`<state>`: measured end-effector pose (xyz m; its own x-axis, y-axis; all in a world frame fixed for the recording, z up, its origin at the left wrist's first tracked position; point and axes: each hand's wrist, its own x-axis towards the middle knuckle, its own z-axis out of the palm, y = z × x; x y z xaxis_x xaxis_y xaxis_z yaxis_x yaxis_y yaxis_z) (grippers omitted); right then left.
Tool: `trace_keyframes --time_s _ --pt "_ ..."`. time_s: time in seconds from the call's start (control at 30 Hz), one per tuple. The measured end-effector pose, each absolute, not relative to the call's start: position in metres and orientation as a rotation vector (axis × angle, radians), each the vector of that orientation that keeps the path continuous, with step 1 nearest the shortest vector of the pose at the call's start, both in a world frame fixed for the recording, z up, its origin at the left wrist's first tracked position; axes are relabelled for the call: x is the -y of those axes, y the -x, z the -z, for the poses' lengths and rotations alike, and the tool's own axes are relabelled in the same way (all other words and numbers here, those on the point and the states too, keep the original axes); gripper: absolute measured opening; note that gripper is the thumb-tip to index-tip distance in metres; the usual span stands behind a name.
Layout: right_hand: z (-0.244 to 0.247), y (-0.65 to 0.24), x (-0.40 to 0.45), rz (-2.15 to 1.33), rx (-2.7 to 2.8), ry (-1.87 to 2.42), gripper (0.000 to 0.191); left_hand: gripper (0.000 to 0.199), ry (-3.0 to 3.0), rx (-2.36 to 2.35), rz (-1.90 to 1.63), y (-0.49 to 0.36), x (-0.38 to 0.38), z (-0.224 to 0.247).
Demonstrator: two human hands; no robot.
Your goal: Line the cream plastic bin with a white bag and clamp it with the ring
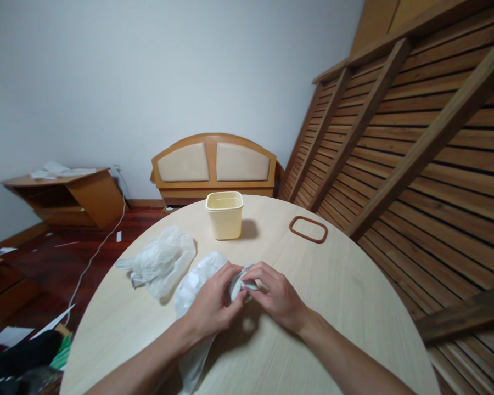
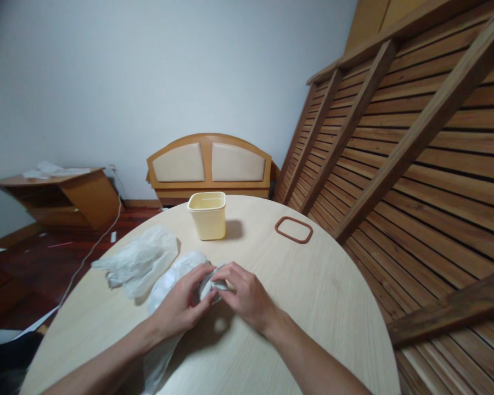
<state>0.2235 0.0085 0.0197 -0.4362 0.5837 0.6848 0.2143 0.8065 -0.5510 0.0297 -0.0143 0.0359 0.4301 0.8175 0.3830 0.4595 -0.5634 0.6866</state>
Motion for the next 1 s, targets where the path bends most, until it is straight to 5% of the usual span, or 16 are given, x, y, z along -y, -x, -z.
trace_keyframes --time_s 0.2,0.43,1.0 --pt "-0.0227 -0.2215 -0.0066 -0.585 1.966 0.645 0.014 0.018 -2.189 -1.116 -0.949 -0.0271 0.0086 -0.0336" --pt "-0.0181 -0.2202 -0.0073 -0.682 1.898 0.756 0.043 0.018 -1.986 -1.112 -1.072 -0.0306 0.006 -0.0313" --pt "-0.0213 -0.2211 -0.0098 -1.025 1.796 0.912 0.016 0.02 -1.78 -1.056 -1.129 -0.0291 0.0058 -0.0306"
